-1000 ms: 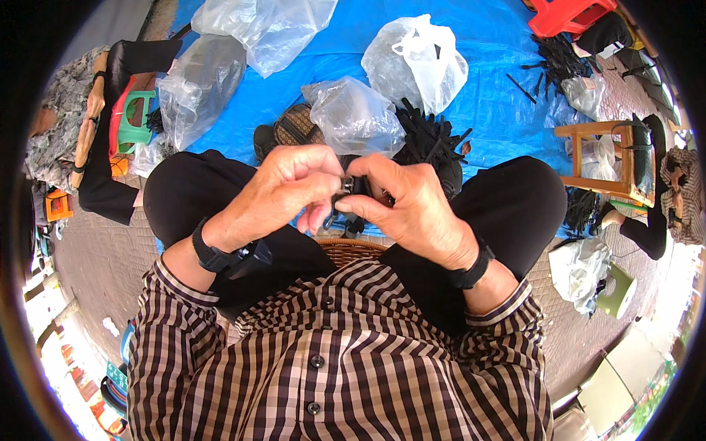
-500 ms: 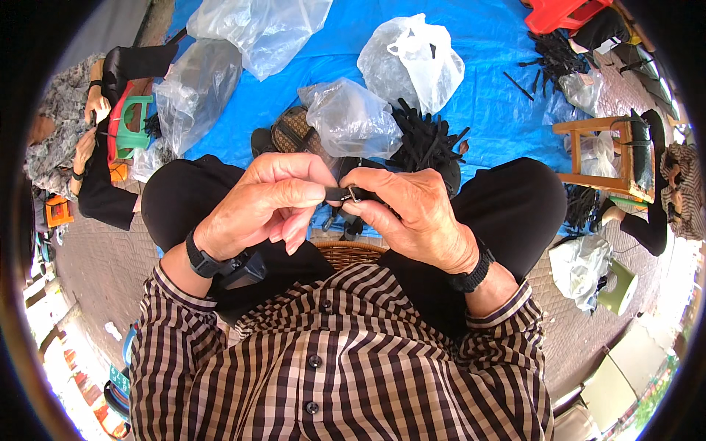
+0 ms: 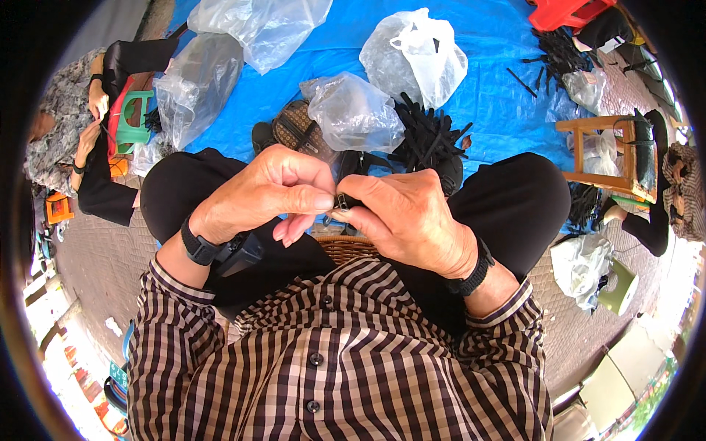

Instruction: The recorder is assembling black straps and buckles by threading and fastening them together.

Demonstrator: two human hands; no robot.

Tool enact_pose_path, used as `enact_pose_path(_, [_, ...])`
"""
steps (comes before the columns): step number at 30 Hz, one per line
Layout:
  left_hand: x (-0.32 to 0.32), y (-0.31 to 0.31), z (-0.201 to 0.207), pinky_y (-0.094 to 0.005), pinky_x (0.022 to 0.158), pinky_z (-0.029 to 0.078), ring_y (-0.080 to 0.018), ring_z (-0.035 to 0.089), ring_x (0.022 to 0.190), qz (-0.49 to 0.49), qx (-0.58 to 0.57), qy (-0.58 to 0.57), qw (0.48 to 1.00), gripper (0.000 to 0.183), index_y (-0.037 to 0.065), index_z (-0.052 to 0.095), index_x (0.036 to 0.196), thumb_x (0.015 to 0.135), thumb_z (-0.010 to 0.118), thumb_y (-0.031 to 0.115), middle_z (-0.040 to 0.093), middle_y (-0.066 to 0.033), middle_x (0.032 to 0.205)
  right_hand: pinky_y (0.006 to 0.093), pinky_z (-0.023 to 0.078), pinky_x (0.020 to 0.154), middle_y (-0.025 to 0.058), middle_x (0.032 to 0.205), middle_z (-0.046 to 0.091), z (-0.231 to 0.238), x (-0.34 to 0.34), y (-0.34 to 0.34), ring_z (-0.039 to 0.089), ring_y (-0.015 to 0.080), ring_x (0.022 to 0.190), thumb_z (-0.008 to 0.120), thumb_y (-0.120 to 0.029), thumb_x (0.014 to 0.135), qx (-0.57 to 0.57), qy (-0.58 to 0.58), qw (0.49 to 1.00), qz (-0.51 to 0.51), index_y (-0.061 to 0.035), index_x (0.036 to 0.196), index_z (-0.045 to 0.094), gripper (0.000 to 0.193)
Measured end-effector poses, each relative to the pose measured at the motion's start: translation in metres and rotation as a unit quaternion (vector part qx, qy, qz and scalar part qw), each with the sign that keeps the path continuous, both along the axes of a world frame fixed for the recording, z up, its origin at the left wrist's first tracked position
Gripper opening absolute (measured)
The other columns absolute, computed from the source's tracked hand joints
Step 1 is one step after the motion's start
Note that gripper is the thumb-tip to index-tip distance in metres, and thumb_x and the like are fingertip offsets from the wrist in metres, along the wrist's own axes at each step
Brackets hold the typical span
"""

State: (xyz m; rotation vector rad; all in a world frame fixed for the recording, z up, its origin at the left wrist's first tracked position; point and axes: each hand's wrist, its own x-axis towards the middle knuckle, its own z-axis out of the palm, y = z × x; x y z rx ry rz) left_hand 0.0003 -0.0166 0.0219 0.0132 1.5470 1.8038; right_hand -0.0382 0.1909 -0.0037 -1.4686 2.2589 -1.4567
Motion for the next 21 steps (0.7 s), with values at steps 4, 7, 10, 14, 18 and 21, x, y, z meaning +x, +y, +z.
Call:
enact_pose_path(4, [0.007,0.002,0.001,-0.0155,0.037,0.037,-0.0062,0.052,0.041,0.012,0.03,-0.004,0.999,0.022,-0.001,0.057,0.08,0.088,0.057,0.02,0.055,-0.0025,0.054,0.0292,0.044,0.046,0.0097,0.066,0.059,-0.004,0.005,0.006,0.057,0.0231,0.051,0.068,-0.005,0.072,-0.025,-0.081,0.996,0.007,-0.0015,0.093,0.058,0.024])
enact_pose_path(7, [0.009,0.004,0.002,-0.0158,0.036,0.037,-0.0061,0.053,0.041,0.022,0.042,-0.005,0.999,0.019,-0.001,0.057,0.081,0.088,0.058,0.018,0.055,-0.0025,0.054,0.0289,0.044,0.045,0.0107,0.067,0.059,-0.002,0.004,0.005,0.057,0.0232,0.051,0.067,-0.005,0.072,-0.034,-0.071,0.997,-0.004,-0.0005,0.094,0.058,0.025])
enact_pose_path(10, [0.009,0.006,0.004,-0.0159,0.036,0.038,-0.0061,0.053,0.041,0.026,0.048,0.007,0.998,0.018,0.0,0.056,0.081,0.087,0.058,0.016,0.055,-0.0024,0.054,0.0293,0.044,0.045,0.0108,0.064,0.058,0.003,0.007,0.006,0.057,0.0238,0.05,0.067,-0.005,0.072,-0.031,-0.047,0.998,-0.019,-0.0004,0.094,0.058,0.024])
enact_pose_path(14, [0.012,0.009,0.005,-0.0164,0.037,0.038,-0.0065,0.053,0.042,0.032,0.035,0.037,0.998,0.013,-0.001,0.055,0.081,0.086,0.059,0.011,0.055,-0.0026,0.054,0.0295,0.041,0.042,0.0079,0.057,0.054,0.004,0.01,0.005,0.054,0.0228,0.046,0.069,-0.009,0.072,-0.036,-0.008,0.999,-0.027,-0.0013,0.094,0.058,0.026])
enact_pose_path(18, [0.016,0.011,0.006,-0.0173,0.037,0.039,-0.0061,0.054,0.043,0.017,0.022,0.074,0.997,0.007,0.0,0.053,0.084,0.087,0.056,0.006,0.056,-0.0029,0.054,0.0275,0.038,0.04,0.0071,0.056,0.053,0.003,0.01,0.007,0.052,0.02,0.043,0.069,-0.01,0.072,-0.051,-0.001,0.999,-0.02,-0.0012,0.093,0.058,0.025])
enact_pose_path(21, [0.017,0.011,0.007,-0.0183,0.037,0.039,-0.006,0.054,0.044,0.004,0.016,0.109,0.994,0.006,0.0,0.053,0.084,0.087,0.055,0.005,0.057,-0.003,0.054,0.0274,0.039,0.04,0.0076,0.057,0.054,0.001,0.014,0.004,0.052,0.0196,0.043,0.07,-0.01,0.072,-0.078,-0.032,0.996,-0.036,-0.001,0.091,0.059,0.024])
